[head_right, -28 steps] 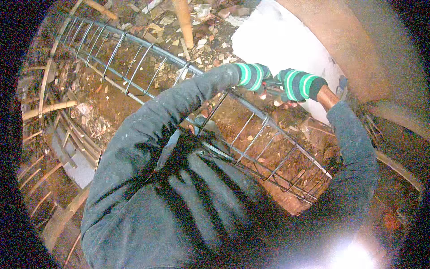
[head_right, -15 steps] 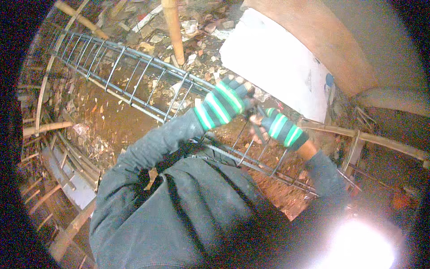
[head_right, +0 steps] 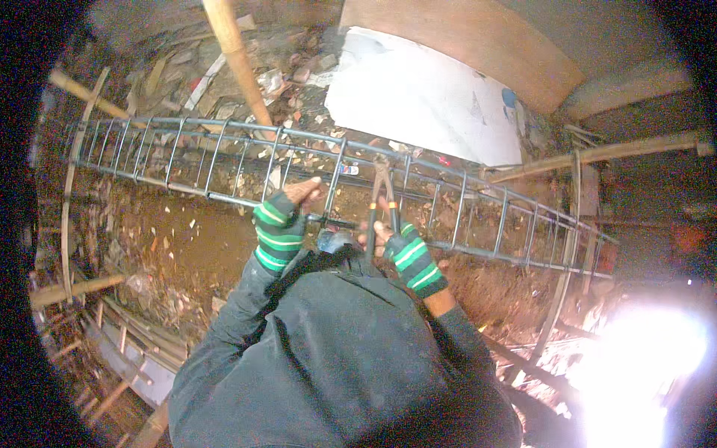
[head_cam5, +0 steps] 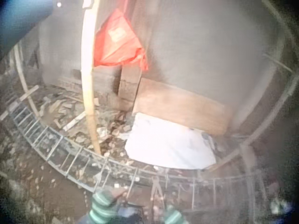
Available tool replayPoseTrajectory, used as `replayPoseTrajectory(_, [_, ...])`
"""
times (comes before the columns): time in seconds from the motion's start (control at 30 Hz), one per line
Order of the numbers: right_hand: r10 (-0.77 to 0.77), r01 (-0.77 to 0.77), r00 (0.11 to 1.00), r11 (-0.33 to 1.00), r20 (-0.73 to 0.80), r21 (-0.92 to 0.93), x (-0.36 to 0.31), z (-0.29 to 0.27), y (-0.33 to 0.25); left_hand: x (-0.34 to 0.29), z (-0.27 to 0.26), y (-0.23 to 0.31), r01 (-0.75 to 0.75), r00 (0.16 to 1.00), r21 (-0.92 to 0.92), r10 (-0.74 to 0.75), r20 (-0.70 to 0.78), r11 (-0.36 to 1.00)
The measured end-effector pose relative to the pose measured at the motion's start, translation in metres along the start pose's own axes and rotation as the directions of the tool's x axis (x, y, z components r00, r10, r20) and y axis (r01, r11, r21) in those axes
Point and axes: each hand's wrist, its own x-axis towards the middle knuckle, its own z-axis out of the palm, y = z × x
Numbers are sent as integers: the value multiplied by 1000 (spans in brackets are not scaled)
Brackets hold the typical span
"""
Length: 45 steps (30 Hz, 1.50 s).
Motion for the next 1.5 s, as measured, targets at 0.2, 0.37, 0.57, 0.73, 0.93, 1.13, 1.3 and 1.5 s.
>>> replayPoseTrajectory(0.2, [-355,246,779,932,-517,-267,-42,-59,10,-16,-5,13,49,990,-120,-32,135,992])
replayPoseTrajectory(0.37, [-380,222,585,925,-717,-309,-76,-123,26,-37,19,19,317,937,-392,-222,269,864])
replayPoseTrajectory(0.57, [-811,-39,286,522,-510,-852,-86,-159,40,-59,43,5,616,788,-493,-491,373,614])
replayPoseTrajectory(0.73, [-908,-343,179,303,-379,-889,-71,-175,20,-86,54,-5,654,724,-629,-587,362,419])
replayPoseTrajectory(0.93, [-856,-468,225,325,-466,-822,-52,-206,12,-106,76,1,649,677,-702,-645,355,295])
replayPoseTrajectory(1.13, [-874,-399,125,390,-470,-830,-89,-253,-2,-115,102,9,608,670,-758,-664,331,236])
replayPoseTrajectory(1.3, [-744,-541,273,405,-610,-737,-115,-298,-6,-115,147,24,594,633,-784,-706,318,180])
replayPoseTrajectory(1.5, [-904,-376,184,297,-385,-878,-98,-310,6,-120,206,46,617,566,-777,-755,331,123])
